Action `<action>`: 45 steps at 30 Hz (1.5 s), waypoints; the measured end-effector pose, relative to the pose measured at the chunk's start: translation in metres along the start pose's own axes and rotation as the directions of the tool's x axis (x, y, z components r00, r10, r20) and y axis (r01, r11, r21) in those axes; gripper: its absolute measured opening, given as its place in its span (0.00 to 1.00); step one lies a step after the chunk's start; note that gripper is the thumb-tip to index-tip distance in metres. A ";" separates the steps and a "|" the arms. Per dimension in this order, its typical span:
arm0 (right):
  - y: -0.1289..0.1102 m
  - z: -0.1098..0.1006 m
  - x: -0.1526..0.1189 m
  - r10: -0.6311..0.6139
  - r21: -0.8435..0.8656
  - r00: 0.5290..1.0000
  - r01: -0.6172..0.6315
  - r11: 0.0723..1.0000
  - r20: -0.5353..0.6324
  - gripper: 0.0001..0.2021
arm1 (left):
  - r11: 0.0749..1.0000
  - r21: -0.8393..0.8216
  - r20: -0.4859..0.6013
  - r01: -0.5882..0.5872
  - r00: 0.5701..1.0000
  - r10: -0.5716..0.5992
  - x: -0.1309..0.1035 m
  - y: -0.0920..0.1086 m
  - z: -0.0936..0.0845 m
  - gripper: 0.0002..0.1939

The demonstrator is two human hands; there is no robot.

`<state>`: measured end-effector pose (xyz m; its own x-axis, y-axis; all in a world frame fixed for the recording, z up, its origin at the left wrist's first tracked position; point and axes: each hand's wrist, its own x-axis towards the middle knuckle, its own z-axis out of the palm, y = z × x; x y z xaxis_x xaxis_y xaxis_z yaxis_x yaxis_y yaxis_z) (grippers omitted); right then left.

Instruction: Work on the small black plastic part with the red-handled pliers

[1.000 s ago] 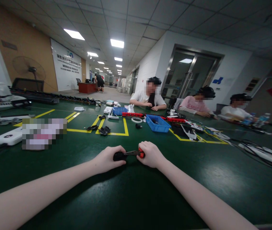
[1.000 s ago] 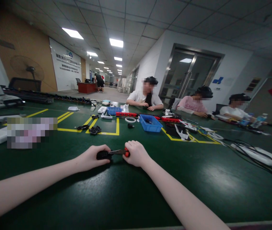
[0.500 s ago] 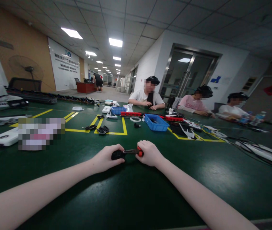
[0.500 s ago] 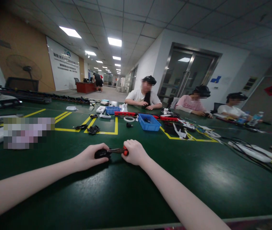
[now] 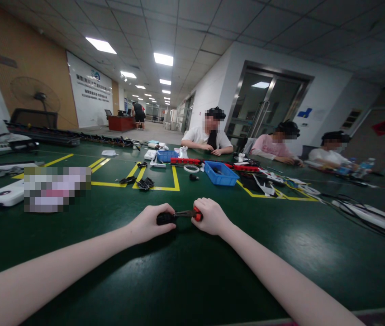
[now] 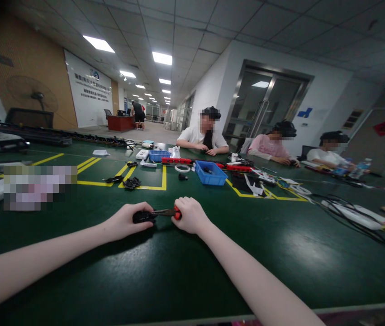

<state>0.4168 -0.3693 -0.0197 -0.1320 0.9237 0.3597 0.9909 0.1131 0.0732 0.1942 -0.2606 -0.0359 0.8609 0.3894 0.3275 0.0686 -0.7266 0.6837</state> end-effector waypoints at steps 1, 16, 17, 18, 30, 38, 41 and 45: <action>0.000 0.000 0.000 -0.001 -0.004 1.000 0.001 1.000 0.000 0.08 | 1.000 0.003 -0.003 0.004 1.000 -0.004 0.000 0.000 0.000 0.13; -0.001 0.002 0.000 0.003 -0.034 1.000 -0.003 0.999 0.006 0.09 | 0.999 0.035 -0.013 0.035 0.999 -0.035 0.000 -0.002 0.000 0.14; -0.001 0.001 0.000 0.001 -0.034 1.000 -0.001 0.999 0.006 0.09 | 0.999 0.032 -0.011 0.039 0.999 -0.038 0.000 -0.001 0.000 0.15; -0.001 0.001 0.000 0.000 -0.034 1.000 0.000 0.999 0.006 0.09 | 0.999 0.029 -0.008 0.041 0.999 -0.041 0.000 0.000 -0.001 0.15; -0.001 0.001 0.000 0.002 -0.032 1.000 -0.002 0.999 -0.017 0.09 | 0.999 0.037 -0.078 -0.023 0.997 0.025 0.000 -0.003 0.001 0.13; 0.003 0.006 0.001 -0.012 -0.040 0.999 0.010 0.999 -0.049 0.09 | 0.996 0.087 -0.084 -0.015 0.996 0.022 -0.002 -0.001 0.001 0.13; 0.004 0.007 0.001 -0.013 -0.044 0.998 0.010 0.999 -0.058 0.09 | 0.994 0.105 -0.070 0.002 0.998 0.005 -0.002 0.000 0.001 0.13; 0.003 0.005 0.001 -0.019 -0.043 0.998 0.017 0.999 -0.051 0.09 | 0.991 0.134 -0.046 0.013 0.999 -0.007 -0.001 -0.001 0.001 0.13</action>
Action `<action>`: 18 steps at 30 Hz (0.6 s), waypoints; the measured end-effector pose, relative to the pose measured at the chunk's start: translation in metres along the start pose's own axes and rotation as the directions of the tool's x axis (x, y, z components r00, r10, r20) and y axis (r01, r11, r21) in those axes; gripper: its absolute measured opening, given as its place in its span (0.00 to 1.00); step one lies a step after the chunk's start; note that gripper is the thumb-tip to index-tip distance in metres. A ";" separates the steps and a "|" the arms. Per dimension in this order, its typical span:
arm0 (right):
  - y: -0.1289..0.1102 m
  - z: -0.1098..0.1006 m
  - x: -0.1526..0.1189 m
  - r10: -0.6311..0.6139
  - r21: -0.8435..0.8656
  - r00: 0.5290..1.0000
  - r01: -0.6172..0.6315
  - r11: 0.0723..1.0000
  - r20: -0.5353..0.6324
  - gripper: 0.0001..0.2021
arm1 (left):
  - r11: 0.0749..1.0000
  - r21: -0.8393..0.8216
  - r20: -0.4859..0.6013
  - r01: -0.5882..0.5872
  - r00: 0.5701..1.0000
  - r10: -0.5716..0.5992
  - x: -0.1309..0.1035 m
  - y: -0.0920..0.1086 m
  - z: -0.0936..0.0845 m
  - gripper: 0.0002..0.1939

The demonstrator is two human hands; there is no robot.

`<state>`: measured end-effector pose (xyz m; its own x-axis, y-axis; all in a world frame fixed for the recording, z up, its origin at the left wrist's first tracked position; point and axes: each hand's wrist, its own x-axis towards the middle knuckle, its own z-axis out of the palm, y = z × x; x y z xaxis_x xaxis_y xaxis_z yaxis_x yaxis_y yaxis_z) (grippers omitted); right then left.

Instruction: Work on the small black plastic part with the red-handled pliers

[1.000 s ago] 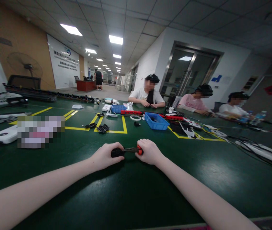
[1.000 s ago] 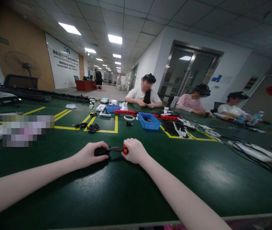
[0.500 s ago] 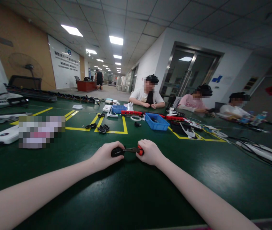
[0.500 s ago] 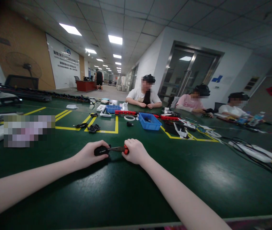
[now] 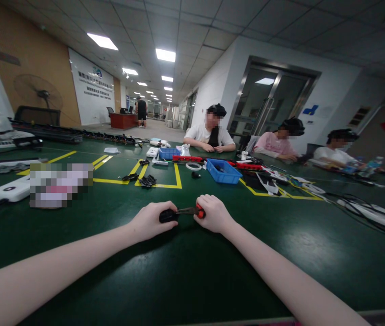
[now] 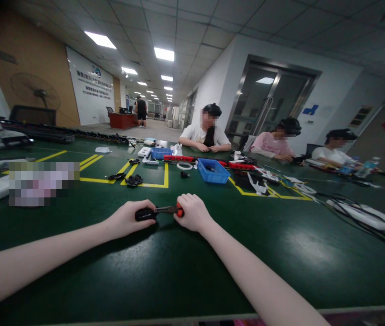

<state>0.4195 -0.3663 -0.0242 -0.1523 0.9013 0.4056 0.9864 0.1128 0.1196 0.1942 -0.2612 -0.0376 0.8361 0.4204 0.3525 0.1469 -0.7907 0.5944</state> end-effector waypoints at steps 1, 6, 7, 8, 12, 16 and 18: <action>0.000 0.000 0.000 -0.002 0.001 1.000 0.002 1.000 0.003 0.08 | 1.000 0.005 0.007 0.003 1.000 -0.003 0.000 0.000 0.000 0.13; -0.002 -0.001 0.001 -0.012 0.009 1.000 0.012 1.000 0.021 0.08 | 1.000 0.018 0.034 0.015 0.999 -0.016 0.000 0.002 -0.002 0.14; -0.002 -0.001 0.001 -0.014 0.011 1.000 0.014 1.000 0.024 0.08 | 1.000 0.020 0.040 0.015 0.999 -0.016 0.000 0.002 -0.002 0.14; -0.002 -0.001 0.001 -0.015 0.012 1.000 0.015 1.000 0.028 0.08 | 1.000 0.021 0.044 0.015 0.999 -0.016 0.000 0.003 -0.002 0.14; -0.002 -0.001 0.000 -0.014 0.022 0.999 0.013 1.000 0.041 0.08 | 1.000 0.022 0.041 0.005 0.999 -0.006 -0.001 0.002 -0.002 0.13; -0.003 -0.002 0.001 -0.006 0.038 0.999 0.004 0.999 0.053 0.08 | 1.000 0.017 0.039 -0.008 0.999 0.007 0.000 0.001 -0.001 0.13; -0.003 -0.002 0.001 -0.002 0.049 0.998 -0.001 0.999 0.061 0.08 | 1.000 0.016 0.039 -0.014 0.999 0.013 0.000 0.001 -0.001 0.13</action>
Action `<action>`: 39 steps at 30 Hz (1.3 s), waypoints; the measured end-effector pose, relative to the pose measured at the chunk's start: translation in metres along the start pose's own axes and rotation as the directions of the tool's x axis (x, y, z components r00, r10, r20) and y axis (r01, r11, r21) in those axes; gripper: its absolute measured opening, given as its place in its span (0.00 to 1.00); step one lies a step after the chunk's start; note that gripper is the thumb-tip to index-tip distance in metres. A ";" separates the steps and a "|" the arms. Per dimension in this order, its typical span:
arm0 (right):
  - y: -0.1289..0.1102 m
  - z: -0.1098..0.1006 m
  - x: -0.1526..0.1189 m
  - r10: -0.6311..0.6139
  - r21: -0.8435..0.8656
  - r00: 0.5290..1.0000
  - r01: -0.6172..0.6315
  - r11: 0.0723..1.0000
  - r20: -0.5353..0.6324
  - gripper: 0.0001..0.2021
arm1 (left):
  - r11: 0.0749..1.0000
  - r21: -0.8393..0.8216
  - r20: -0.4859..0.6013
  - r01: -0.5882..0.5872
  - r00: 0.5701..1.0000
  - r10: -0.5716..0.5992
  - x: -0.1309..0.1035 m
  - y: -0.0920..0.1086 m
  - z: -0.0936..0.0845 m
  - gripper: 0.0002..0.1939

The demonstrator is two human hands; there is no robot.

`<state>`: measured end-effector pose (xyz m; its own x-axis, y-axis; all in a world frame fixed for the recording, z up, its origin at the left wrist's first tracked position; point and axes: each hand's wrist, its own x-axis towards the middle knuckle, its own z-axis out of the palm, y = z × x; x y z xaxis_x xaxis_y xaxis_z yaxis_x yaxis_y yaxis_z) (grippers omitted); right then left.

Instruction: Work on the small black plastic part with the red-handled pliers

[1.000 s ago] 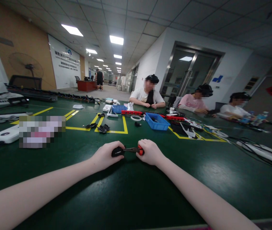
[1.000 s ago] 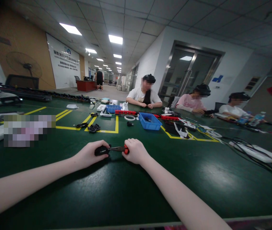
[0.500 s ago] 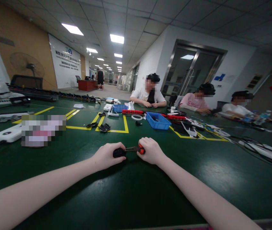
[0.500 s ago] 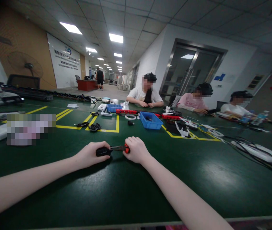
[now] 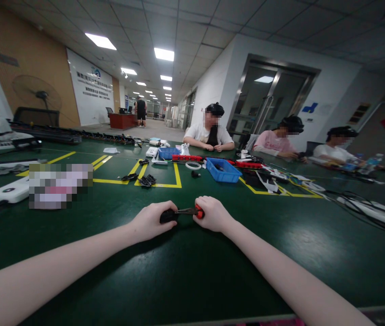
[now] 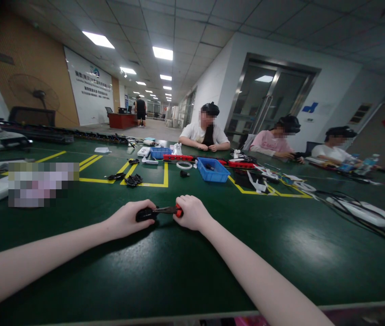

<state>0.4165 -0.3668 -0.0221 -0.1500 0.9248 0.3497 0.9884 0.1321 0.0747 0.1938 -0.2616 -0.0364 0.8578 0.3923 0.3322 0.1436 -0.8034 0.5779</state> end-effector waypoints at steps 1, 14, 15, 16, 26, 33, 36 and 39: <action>0.000 0.000 0.000 0.002 0.005 1.000 -0.002 1.000 0.003 0.08 | 1.000 -0.002 0.000 -0.003 1.000 0.003 0.000 0.000 0.000 0.14; 0.000 -0.001 0.000 -0.002 0.006 1.000 0.001 1.000 0.011 0.09 | 0.987 -0.159 0.031 0.010 1.000 -0.006 0.003 -0.001 -0.003 0.14; 0.000 -0.001 0.000 -0.002 0.004 1.000 0.002 1.000 0.010 0.09 | 0.986 -0.164 0.033 0.011 0.999 -0.006 0.003 -0.001 -0.002 0.14; 0.000 -0.001 0.000 -0.001 0.002 1.000 0.001 1.000 0.010 0.09 | 0.986 -0.167 0.033 0.008 0.999 -0.003 0.003 -0.001 -0.002 0.14; -0.001 -0.003 0.000 0.013 -0.006 1.000 -0.013 1.000 0.008 0.09 | 0.981 -0.184 -0.027 -0.059 0.998 0.055 0.004 -0.003 -0.001 0.13; 0.000 -0.002 0.000 0.010 -0.013 1.000 -0.010 1.000 0.002 0.09 | 0.984 -0.172 -0.047 -0.056 0.998 0.049 0.004 -0.004 -0.001 0.13; 0.000 -0.001 0.000 0.008 -0.011 1.000 -0.008 1.000 -0.001 0.09 | 0.984 -0.167 -0.048 -0.058 0.998 0.050 0.004 -0.004 -0.001 0.13; 0.000 0.000 0.000 0.013 -0.002 1.000 -0.013 1.000 -0.003 0.09 | 0.982 -0.181 -0.051 -0.051 0.998 0.042 0.004 -0.004 -0.001 0.13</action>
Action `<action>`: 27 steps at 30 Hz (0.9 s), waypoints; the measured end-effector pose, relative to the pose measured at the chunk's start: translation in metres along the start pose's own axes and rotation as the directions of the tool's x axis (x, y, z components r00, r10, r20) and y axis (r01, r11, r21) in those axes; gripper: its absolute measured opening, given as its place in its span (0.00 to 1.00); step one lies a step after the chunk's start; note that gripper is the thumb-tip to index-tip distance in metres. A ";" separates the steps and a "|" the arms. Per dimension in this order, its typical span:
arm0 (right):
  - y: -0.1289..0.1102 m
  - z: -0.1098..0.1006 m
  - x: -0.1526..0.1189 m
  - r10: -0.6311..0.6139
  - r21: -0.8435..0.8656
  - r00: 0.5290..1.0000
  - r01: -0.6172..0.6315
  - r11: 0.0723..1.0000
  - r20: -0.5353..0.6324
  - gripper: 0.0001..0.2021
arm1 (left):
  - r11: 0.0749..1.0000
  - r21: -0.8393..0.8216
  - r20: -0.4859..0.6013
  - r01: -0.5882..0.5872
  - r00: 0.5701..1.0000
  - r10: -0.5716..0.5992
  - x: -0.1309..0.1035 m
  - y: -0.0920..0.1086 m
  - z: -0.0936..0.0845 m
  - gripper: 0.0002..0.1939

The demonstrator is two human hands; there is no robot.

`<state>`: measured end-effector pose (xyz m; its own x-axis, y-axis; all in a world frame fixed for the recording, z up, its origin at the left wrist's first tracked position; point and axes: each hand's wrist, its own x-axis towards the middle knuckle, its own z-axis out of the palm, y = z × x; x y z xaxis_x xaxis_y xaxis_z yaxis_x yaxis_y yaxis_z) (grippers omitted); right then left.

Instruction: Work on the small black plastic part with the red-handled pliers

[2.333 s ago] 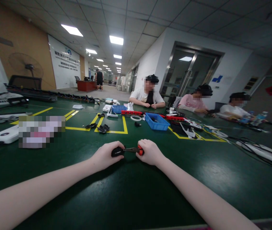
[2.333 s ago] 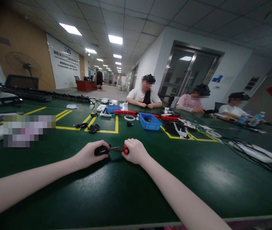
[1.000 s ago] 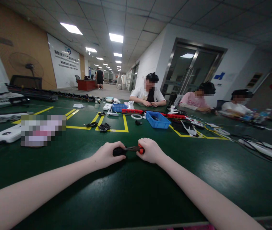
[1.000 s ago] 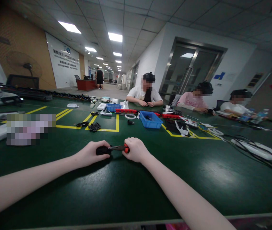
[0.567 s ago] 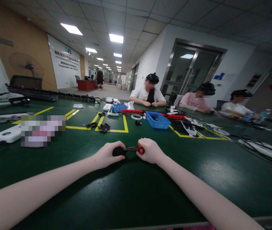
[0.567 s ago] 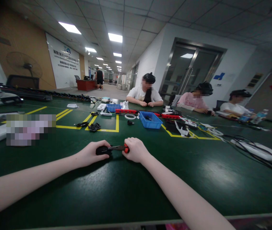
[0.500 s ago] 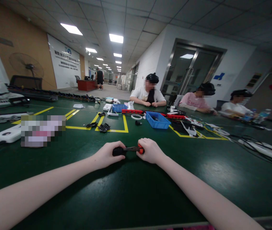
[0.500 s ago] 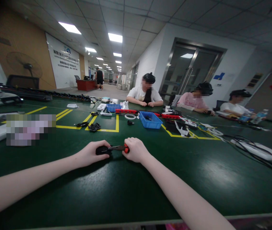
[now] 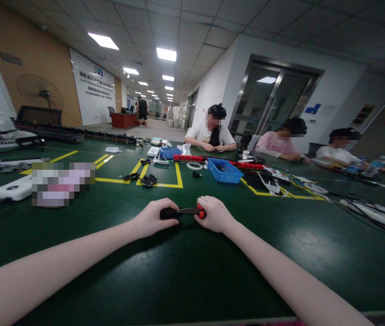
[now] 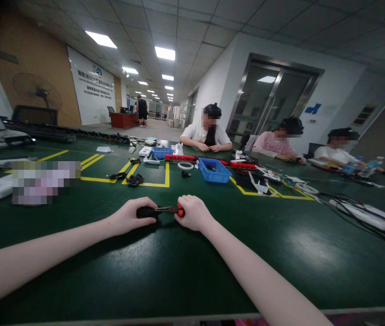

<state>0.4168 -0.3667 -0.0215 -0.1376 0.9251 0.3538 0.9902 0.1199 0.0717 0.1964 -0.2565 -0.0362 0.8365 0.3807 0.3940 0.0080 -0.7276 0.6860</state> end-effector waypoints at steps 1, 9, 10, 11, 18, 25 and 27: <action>0.000 0.000 0.000 0.002 0.003 1.000 -0.002 1.000 -0.001 0.09 | 1.000 -0.005 -0.002 0.006 1.000 -0.006 0.000 0.000 0.000 0.13; 0.001 0.001 0.001 0.008 0.022 1.000 -0.008 1.000 0.004 0.09 | 1.000 -0.005 -0.020 0.008 1.000 -0.008 0.000 -0.003 0.001 0.13; 0.001 0.001 0.001 0.007 0.023 1.000 -0.007 1.000 0.005 0.09 | 1.000 -0.004 -0.021 0.008 1.000 -0.008 0.000 -0.004 0.001 0.13; 0.001 0.001 0.001 0.006 0.023 1.000 -0.006 1.000 0.005 0.09 | 1.000 -0.004 -0.021 0.010 1.000 -0.010 0.000 -0.004 0.001 0.13; 0.003 0.002 0.000 -0.009 0.014 1.000 0.009 1.000 0.001 0.08 | 0.999 0.013 -0.022 0.037 0.999 -0.036 -0.001 0.001 0.000 0.13; 0.002 0.002 0.000 -0.004 0.009 1.000 0.004 1.000 0.000 0.09 | 1.000 0.017 -0.002 0.025 1.000 -0.025 -0.001 0.000 0.000 0.12; 0.001 0.002 0.000 0.003 0.014 1.000 -0.003 1.000 -0.002 0.09 | 1.000 0.016 -0.009 0.007 1.000 -0.007 0.000 -0.003 0.001 0.12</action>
<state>0.4180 -0.3659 -0.0232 -0.1344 0.9250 0.3555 0.9909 0.1219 0.0575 0.1967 -0.2553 -0.0386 0.8315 0.3912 0.3945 0.0233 -0.7339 0.6788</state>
